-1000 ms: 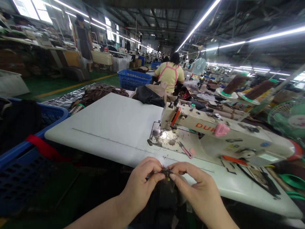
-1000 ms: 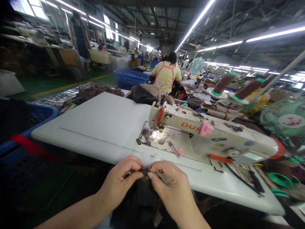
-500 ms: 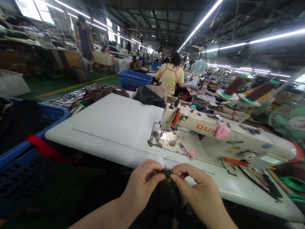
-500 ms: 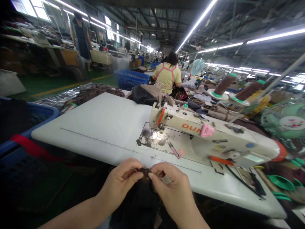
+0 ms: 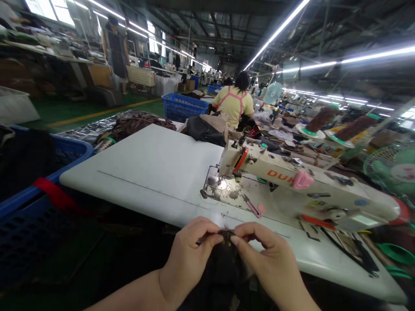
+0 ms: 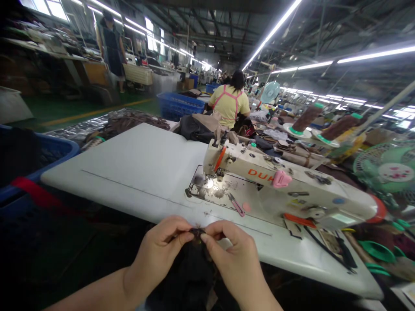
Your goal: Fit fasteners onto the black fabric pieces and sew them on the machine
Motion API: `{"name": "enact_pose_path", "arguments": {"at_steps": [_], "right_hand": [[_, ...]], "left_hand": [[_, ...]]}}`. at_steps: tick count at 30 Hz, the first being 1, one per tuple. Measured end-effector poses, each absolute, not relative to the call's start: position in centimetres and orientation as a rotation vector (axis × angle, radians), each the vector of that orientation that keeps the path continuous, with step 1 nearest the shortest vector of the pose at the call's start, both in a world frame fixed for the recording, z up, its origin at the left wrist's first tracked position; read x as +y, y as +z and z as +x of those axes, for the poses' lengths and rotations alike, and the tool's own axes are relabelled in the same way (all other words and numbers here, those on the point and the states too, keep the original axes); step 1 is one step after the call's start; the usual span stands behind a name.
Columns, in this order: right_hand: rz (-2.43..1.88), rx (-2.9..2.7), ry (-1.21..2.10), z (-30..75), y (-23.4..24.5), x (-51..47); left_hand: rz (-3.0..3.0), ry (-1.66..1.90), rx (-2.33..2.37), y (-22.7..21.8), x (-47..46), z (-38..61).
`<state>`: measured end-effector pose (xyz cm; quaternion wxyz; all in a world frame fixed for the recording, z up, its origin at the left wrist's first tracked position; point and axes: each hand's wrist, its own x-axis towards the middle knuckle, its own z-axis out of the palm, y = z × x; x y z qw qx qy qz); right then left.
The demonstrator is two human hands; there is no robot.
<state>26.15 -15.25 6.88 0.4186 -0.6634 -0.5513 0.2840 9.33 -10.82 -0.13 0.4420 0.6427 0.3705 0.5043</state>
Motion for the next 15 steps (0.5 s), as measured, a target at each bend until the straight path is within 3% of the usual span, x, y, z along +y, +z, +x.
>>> {"name": "enact_pose_path", "arguments": {"at_steps": [15], "right_hand": [[-1.563, -1.519, 0.631, 27.3, 6.3, -14.4]], "left_hand": [[1.541, 1.189, 0.918, -0.2, -10.8, 9.8]]}}
